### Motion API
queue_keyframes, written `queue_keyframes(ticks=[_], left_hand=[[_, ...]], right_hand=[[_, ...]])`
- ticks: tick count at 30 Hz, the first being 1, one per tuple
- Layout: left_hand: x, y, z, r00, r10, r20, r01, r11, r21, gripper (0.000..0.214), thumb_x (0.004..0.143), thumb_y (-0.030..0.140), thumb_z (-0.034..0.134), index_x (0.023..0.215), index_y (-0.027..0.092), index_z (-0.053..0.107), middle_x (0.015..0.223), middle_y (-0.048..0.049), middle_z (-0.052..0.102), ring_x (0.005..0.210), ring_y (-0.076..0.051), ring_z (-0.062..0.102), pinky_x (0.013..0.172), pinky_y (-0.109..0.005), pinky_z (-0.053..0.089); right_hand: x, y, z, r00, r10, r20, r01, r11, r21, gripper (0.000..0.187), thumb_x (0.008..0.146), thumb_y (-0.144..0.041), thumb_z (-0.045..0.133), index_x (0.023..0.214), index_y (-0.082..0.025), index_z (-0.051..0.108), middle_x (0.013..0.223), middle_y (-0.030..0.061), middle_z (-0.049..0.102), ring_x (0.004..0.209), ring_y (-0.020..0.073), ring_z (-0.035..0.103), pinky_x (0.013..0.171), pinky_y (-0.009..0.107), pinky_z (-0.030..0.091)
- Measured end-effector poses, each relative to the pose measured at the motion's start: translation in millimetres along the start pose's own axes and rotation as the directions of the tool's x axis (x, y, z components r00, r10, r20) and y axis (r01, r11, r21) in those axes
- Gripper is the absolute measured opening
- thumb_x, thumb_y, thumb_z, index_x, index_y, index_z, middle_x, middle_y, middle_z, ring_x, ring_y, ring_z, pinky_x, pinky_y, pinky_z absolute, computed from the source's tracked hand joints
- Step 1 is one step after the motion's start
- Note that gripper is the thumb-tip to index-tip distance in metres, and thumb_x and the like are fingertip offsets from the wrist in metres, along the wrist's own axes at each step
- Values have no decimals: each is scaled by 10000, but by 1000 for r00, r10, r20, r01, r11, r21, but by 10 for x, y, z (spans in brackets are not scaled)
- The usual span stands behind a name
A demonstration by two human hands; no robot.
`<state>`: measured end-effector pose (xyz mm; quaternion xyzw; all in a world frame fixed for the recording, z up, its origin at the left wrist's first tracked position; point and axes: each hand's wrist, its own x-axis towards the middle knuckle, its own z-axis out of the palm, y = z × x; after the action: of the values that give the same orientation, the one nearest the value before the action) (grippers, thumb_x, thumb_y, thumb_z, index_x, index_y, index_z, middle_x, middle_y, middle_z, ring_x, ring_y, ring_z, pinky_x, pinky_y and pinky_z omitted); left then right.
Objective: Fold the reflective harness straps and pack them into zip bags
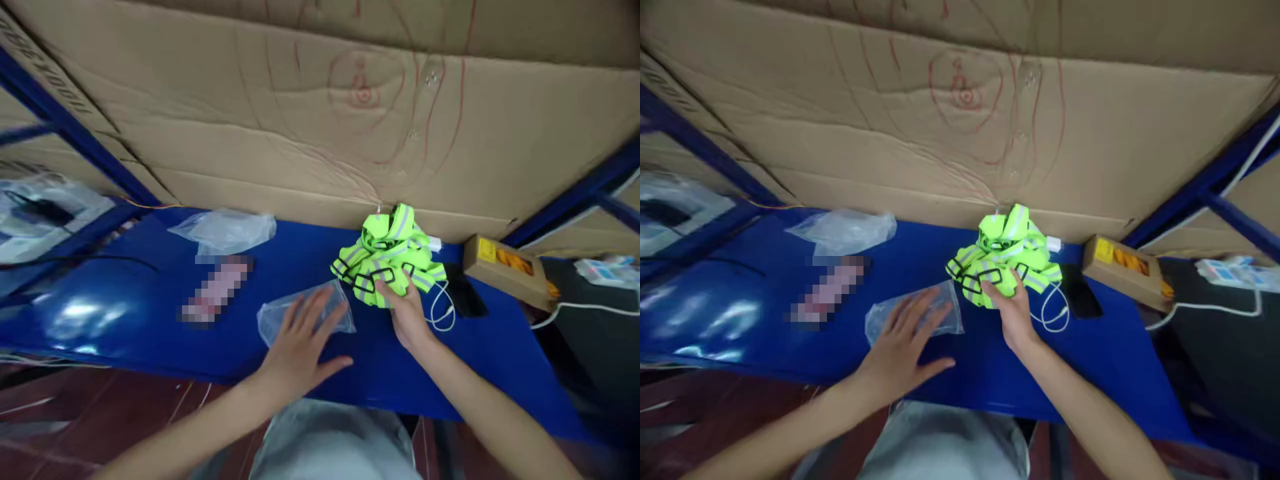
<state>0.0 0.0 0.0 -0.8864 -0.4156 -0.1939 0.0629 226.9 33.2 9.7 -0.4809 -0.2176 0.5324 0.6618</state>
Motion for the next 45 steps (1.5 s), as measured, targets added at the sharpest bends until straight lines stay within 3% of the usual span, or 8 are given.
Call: queue_keyframes(ticks=[4,8,10,19,29,33,36,45], left_hand=[[-144,-190,126,988,-13,151,24,997,-74,931,984,625,513,1670,186,62,1678,-220,303,1556,-415,293,1210,-658,294],[-170,-277,54,978,172,117,-144,966,-216,847,1003,489,544,1663,181,111,1660,-211,340,1551,-376,318,1256,-617,248],[-203,-331,-42,986,163,17,-156,963,-221,778,983,452,587,1629,187,243,1598,-209,426,1499,-383,395,1253,-619,246],[-605,-747,-141,861,-477,178,508,787,-350,392,971,486,604,1262,223,621,1183,-84,675,991,-236,662,883,-381,554],[-687,-817,-486,765,-435,475,545,830,-118,358,1003,515,484,857,246,670,813,0,735,712,-211,695,610,-295,442],[-474,-673,-678,903,-383,194,409,905,-115,301,1011,493,503,1038,247,675,1040,-46,759,940,-246,736,775,-340,544],[-215,-574,-459,965,-259,29,260,942,-210,417,1036,439,480,1370,206,572,1465,-131,599,1378,-271,566,1147,-433,458],[-113,-629,105,889,-239,390,235,970,61,804,986,633,488,1649,243,256,1723,-171,188,1593,-418,180,1232,-733,176]], right_hand=[[-127,-56,-59,906,210,368,-227,974,3,647,582,-329,991,1148,-248,689,1028,-10,763,911,165,717,835,268,573],[-288,-47,-46,480,406,778,-353,901,-253,725,459,-200,1019,1118,-213,716,963,-2,749,871,164,700,807,270,576],[-319,9,-28,396,432,810,-295,896,-333,747,456,-135,1004,1141,-213,717,953,-14,735,858,142,682,795,248,566],[-212,211,-23,441,515,735,-149,850,-505,703,602,-250,966,1233,-229,659,1027,2,714,939,166,676,818,284,581],[-277,207,39,506,520,688,54,777,-627,715,630,-436,950,1252,-242,656,1187,45,688,1099,240,662,996,403,548],[-268,197,57,479,517,709,184,731,-657,704,613,-476,951,1225,-253,683,1266,49,681,1416,324,474,1251,525,292],[-262,194,46,456,509,730,239,720,-651,709,624,-497,940,1238,-252,683,1242,45,702,1482,318,410,1311,530,105],[-247,90,-37,425,571,702,174,710,-683,785,567,-462,966,1267,-252,681,1272,60,696,1529,342,335,1270,545,245]])
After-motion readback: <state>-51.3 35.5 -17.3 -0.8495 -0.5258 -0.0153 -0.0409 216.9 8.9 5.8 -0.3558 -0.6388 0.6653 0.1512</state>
